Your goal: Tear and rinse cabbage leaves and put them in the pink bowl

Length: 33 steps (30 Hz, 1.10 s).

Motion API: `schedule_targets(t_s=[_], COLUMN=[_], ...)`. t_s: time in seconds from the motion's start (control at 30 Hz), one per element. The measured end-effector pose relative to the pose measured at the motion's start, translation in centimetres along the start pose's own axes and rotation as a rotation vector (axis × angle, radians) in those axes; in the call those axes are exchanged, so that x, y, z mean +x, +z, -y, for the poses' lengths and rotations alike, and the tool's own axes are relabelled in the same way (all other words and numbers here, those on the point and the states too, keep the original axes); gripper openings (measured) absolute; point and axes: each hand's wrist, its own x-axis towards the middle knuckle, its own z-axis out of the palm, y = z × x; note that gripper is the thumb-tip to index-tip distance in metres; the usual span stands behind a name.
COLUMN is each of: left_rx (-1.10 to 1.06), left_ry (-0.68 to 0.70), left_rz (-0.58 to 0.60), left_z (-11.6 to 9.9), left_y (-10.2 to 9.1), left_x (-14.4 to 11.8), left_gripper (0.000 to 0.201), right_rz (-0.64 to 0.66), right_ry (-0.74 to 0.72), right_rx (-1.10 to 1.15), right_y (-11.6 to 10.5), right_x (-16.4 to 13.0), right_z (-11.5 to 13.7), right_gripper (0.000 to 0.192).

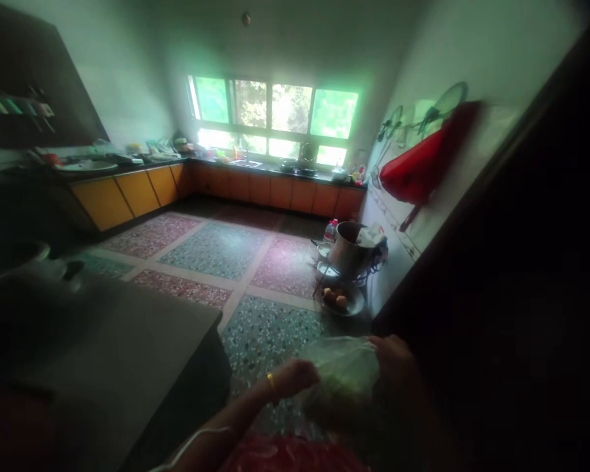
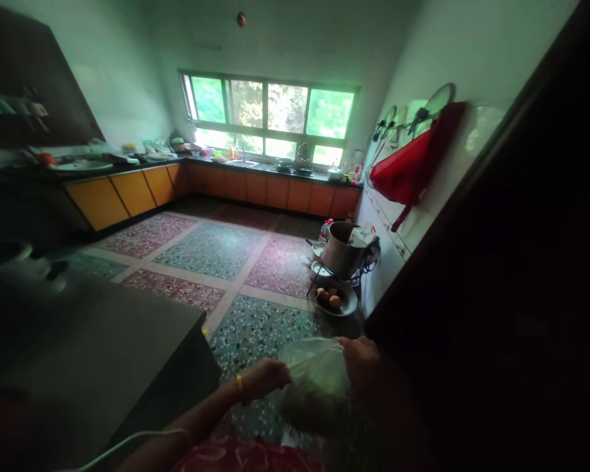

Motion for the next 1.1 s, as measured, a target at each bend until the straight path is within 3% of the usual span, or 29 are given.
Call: schedule_targets(t_s=[0.17, 0.3, 0.47, 0.67, 0.8, 0.9, 0.97, 1.1], left_rx=[0.121, 0.167, 0.214, 0.323, 0.198, 0.001, -0.036, 0.016], left_ry=[-0.034, -0.053, 0.005, 0.067, 0.021, -0.066, -0.097, -0.12], left_rz=[-0.221, -0.366, -0.419, -0.36, -0.304, -0.362, -0.413, -0.498], left_z=[-1.5, -0.6, 0.8, -0.3, 2.0, 4.3, 4.8, 4.2], left_y=[-12.4, -22.9, -36.7, -54.8, -66.3, -74.6, -80.1, -91.4], left_x=[8.3, 14.8, 24.7, 37.4, 46.9, 52.9, 55.9, 60.1], left_gripper=[0.043, 0.041, 0.036, 0.034, 0.039, 0.049, 0.054, 0.052], right_rz=[0.024, -0.015, -0.011, -0.018, -0.07, -0.052, -0.035, 0.002], right_ry=[-0.149, -0.242, -0.281, -0.163, -0.16, -0.165, -0.19, -0.271], right_rx=[0.173, 0.255, 0.206, 0.147, 0.154, 0.198, 0.25, 0.403], right_y=[8.9, 17.3, 27.9, 38.1, 49.1, 58.2, 63.2, 71.4], right_x=[17.5, 30.7, 44.4, 59.8, 69.3, 77.3, 83.8, 98.9], right_z=[-4.7, -6.6, -9.8, -15.2, -20.2, -22.9, -23.7, -23.2], right_gripper=[0.029, 0.027, 0.029, 0.031, 0.029, 0.028, 0.029, 0.029])
